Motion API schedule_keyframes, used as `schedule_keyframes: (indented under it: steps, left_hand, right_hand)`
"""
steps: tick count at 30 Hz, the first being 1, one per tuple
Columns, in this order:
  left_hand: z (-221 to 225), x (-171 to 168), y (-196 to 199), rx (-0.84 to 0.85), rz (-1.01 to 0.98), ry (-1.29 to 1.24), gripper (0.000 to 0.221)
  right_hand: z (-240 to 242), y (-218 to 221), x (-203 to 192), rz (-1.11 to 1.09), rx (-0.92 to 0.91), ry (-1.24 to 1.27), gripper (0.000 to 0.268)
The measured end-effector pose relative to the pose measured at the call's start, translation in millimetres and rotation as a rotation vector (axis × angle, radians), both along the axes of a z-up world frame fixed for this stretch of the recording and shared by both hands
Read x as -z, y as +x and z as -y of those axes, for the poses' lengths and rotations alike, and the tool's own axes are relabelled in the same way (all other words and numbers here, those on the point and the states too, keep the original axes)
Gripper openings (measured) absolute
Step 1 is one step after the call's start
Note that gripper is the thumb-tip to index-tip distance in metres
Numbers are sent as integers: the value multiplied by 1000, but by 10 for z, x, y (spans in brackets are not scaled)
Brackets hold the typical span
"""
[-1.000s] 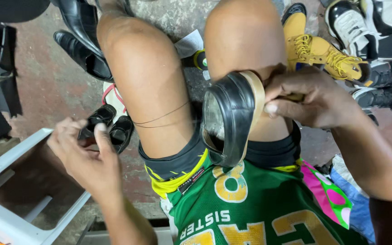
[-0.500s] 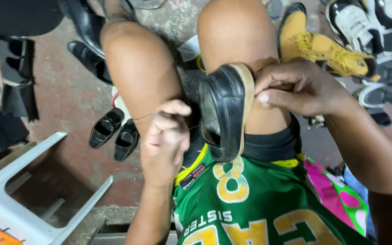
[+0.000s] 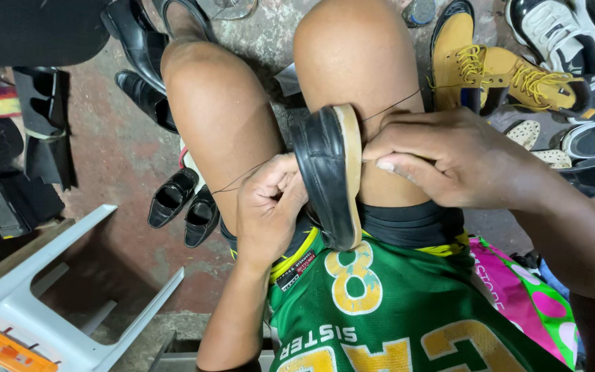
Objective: The person stitches a black shoe by hand using a needle and thread, pulling the thread through the sole and upper material while holding it in their lap.
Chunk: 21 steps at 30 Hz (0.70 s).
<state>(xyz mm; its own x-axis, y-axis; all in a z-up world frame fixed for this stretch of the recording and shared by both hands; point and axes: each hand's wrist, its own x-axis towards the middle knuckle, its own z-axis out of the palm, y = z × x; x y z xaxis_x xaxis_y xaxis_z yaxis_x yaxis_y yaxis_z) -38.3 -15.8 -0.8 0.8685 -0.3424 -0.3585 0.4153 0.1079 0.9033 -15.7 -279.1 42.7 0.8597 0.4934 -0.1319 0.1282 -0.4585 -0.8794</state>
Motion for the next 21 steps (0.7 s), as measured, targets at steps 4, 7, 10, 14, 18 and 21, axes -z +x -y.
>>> schedule_keyframes:
  steps: [4, 7, 10, 14, 18, 21]
  left_hand:
    - [-35, 26, 28, 43, 50, 53, 12]
    - [-27, 19, 37, 35, 10, 22, 10]
    - [17, 30, 51, 45, 44, 95, 3]
    - [1, -10, 70, 56, -22, 152, 4]
    - [-35, -80, 56, 104, 85, 288, 6]
    - [-13, -69, 99, 125, 126, 338, 5]
  right_hand:
    - [-18, -6, -24, 27, -3, -45, 14]
    - [-31, -30, -10, 47, 10, -60, 14]
    - [-58, -57, 13, 120, -5, -131, 17]
    - [-115, -76, -16, 75, 14, -173, 19]
    - [-162, -49, -106, 112, -90, -469, 14]
    - [-227, -27, -201, 208, -90, -419, 19]
